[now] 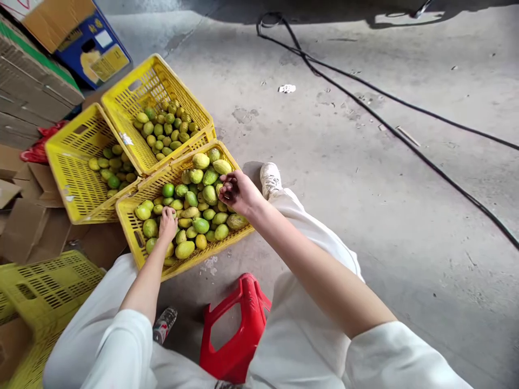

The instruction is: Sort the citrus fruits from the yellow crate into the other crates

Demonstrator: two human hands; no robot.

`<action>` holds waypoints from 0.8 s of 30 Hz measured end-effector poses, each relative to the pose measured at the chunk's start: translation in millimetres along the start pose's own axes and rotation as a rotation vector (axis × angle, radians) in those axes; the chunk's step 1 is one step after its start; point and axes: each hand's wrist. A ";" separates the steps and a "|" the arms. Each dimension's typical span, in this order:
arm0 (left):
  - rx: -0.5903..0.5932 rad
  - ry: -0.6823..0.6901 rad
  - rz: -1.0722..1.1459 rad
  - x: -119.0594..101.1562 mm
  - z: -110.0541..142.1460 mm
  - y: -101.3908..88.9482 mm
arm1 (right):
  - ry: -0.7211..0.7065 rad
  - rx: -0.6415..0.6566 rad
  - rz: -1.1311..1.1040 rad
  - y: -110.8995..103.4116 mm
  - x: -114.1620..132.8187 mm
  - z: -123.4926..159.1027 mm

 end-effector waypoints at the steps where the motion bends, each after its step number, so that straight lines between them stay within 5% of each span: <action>1: -0.012 0.001 -0.006 -2.8 2.7 1.2 | 0.000 0.004 -0.006 -1.0 0.3 -1.0; 14: 0.020 -0.079 -0.039 -11.2 89.8 -3.1 | -0.020 0.047 -0.029 -8.1 2.2 -4.3; 18: 0.210 -0.138 -0.292 -15.7 105.6 -16.6 | -0.023 0.050 -0.038 -7.8 0.5 -5.1; 24: 0.464 -0.156 -0.395 -23.2 82.9 -28.5 | -0.003 0.024 0.014 -4.0 -0.3 0.3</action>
Point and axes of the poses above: each hand's wrist, its own z-axis away from the middle knuckle, its own y-axis out of the palm, x = y × z, and after that the axes turned 1 degree about -y, right-handed
